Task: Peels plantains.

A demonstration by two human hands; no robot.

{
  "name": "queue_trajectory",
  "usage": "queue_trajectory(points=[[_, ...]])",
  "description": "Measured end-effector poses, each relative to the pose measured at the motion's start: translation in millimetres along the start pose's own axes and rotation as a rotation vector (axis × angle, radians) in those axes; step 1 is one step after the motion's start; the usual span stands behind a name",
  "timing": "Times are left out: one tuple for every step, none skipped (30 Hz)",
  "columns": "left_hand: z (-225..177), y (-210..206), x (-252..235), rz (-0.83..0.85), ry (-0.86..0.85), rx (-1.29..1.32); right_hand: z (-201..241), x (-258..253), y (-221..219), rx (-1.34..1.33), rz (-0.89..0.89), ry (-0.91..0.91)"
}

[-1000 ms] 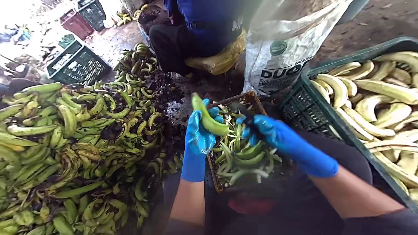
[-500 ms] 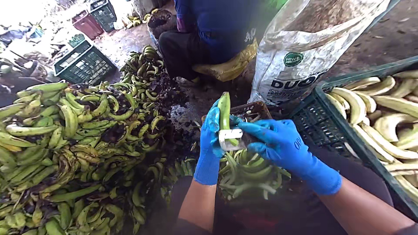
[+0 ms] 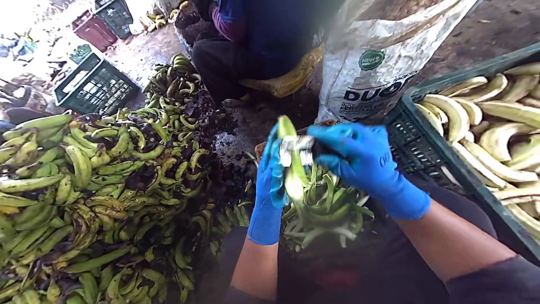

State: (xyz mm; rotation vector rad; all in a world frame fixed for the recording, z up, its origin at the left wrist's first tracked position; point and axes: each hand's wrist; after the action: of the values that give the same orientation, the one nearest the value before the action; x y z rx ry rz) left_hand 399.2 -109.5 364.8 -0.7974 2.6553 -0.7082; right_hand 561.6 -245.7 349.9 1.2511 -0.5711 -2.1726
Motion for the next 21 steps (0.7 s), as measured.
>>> queue_trajectory(points=[[1.0,-1.9,2.2,0.047,0.089,-0.039,-11.6,-11.0,3.3,0.079,-0.059,-0.041],[1.5,-3.2,3.2,0.103,0.151,-0.069,-22.1,-21.1,6.1,0.141,-0.117,-0.098],[2.4,-3.9,3.5,0.129,0.180,-0.075,-28.9,-27.6,8.7,0.181,-0.153,-0.159],[3.4,-2.9,2.1,0.120,0.166,-0.086,-30.5,-29.6,10.7,0.195,-0.157,-0.208],[2.9,-1.5,-0.5,0.079,0.119,-0.101,-25.9,-26.9,10.7,0.189,-0.143,-0.218],[3.2,-0.4,-3.7,0.010,0.041,-0.093,-15.6,-19.1,7.8,0.158,-0.111,-0.190],[4.7,-0.6,-6.7,-0.079,-0.070,-0.050,-2.7,-7.7,3.3,0.117,-0.077,-0.122],[6.6,-1.0,-10.1,-0.135,-0.194,0.029,9.4,4.8,-1.7,0.067,-0.041,-0.040],[8.0,-2.8,-13.3,-0.176,-0.304,0.125,19.4,15.2,-6.1,0.033,-0.014,0.031],[8.7,-4.5,-14.4,-0.190,-0.376,0.166,25.7,20.7,-8.4,0.010,0.000,0.083],[9.1,-4.8,-12.3,-0.164,-0.387,0.186,26.9,20.2,-8.7,-0.003,0.002,0.113],[9.0,-2.6,-7.6,-0.099,-0.325,0.188,22.6,14.7,-7.9,-0.008,-0.003,0.122],[7.2,0.5,-3.0,-0.035,-0.214,0.148,14.0,5.3,-6.7,-0.014,-0.015,0.110],[3.2,3.6,-1.0,0.022,-0.080,0.055,3.0,-6.5,-4.5,-0.011,-0.018,0.070],[-0.5,6.4,-0.4,0.071,0.045,-0.042,-8.3,-18.3,-2.8,0.020,-0.029,0.014],[-2.9,9.9,-1.1,0.150,0.137,-0.098,-17.7,-26.7,-2.1,0.055,-0.034,-0.065],[-2.3,13.9,-3.0,0.211,0.176,-0.102,-23.6,-31.2,-1.8,0.096,-0.026,-0.149],[-0.6,16.2,-5.5,0.211,0.150,-0.083,-24.5,-32.2,-2.2,0.121,-0.023,-0.206],[0.8,17.6,-8.5,0.155,0.075,-0.059,-18.7,-29.9,-3.7,0.132,-0.027,-0.219],[2.2,16.0,-10.9,0.046,-0.041,-0.015,-7.4,-22.9,-6.8,0.128,-0.041,-0.182],[4.0,11.8,-13.5,-0.098,-0.166,0.072,6.5,-10.6,-11.2,0.109,-0.053,-0.113]])
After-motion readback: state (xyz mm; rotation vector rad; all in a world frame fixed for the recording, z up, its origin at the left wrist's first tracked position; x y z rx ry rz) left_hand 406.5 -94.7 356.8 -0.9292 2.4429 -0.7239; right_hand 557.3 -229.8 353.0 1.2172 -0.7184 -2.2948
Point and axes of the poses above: each hand's wrist, its own x-axis away from the middle knuckle, its own y-axis out of the back of the hand, z = x × y, and after that the axes turned 6 degrees about -y, right-handed
